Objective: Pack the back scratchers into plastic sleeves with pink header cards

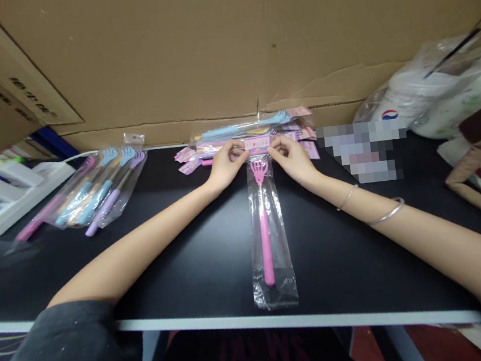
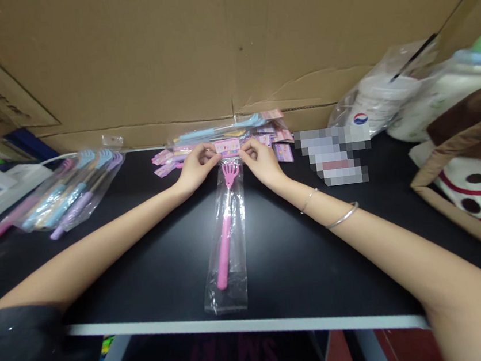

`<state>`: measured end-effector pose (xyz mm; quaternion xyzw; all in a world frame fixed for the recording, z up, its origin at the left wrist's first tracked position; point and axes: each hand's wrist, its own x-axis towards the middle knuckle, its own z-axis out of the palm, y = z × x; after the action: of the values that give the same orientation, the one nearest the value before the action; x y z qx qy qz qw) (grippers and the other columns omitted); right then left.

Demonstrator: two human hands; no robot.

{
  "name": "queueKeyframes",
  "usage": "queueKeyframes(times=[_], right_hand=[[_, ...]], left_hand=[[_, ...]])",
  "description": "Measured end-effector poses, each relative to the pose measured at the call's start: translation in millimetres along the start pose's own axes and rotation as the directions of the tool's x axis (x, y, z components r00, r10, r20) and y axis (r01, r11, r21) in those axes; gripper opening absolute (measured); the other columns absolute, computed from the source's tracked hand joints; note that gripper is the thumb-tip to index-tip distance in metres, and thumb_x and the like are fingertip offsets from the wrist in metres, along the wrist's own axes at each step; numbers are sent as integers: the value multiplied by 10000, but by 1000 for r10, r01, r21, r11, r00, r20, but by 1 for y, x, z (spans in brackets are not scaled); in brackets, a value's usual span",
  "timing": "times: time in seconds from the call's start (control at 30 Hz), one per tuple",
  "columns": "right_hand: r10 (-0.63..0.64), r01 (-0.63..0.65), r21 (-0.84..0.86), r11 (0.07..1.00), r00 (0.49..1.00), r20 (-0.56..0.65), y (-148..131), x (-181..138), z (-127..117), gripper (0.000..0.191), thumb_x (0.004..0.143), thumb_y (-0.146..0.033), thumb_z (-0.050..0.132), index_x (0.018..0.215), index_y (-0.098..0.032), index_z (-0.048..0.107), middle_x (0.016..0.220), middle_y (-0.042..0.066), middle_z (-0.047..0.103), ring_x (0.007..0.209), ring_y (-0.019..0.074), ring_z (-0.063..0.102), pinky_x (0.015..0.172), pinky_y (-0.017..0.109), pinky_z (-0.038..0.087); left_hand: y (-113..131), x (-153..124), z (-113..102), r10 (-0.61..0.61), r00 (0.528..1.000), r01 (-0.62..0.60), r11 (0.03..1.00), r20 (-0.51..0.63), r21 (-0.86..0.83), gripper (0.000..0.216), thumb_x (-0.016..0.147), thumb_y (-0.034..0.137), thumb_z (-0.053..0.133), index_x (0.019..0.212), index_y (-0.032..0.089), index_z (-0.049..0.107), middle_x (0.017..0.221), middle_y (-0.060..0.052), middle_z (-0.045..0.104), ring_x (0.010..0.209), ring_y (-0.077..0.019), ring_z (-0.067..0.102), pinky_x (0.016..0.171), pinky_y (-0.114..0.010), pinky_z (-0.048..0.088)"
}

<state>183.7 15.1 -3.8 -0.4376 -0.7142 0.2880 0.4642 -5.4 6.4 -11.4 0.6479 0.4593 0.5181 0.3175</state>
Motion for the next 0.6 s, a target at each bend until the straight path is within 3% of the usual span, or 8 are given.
queueKeyframes(times=[0.23,0.6], right_hand=[[26,-36,-212,977,998,-53,-11,-9,0,107,860,-273,591,786,-220,535,540,-38,578,561,154,573,627,292,382],[122,-127,-289,949,992,-35,-11,-9,-1,153,860,-303,584,749,-224,515,496,-46,566,518,151,549,604,291,358]], left_hand=[[2,-6,-3,-9,998,23,978,-68,208,154,827,288,678,932,198,612,832,1,700,711,-129,597,639,-250,367],[-3,-2,-2,-5,999,10,994,-51,108,113,842,281,661,877,175,641,859,-14,694,802,-136,635,720,-248,434]])
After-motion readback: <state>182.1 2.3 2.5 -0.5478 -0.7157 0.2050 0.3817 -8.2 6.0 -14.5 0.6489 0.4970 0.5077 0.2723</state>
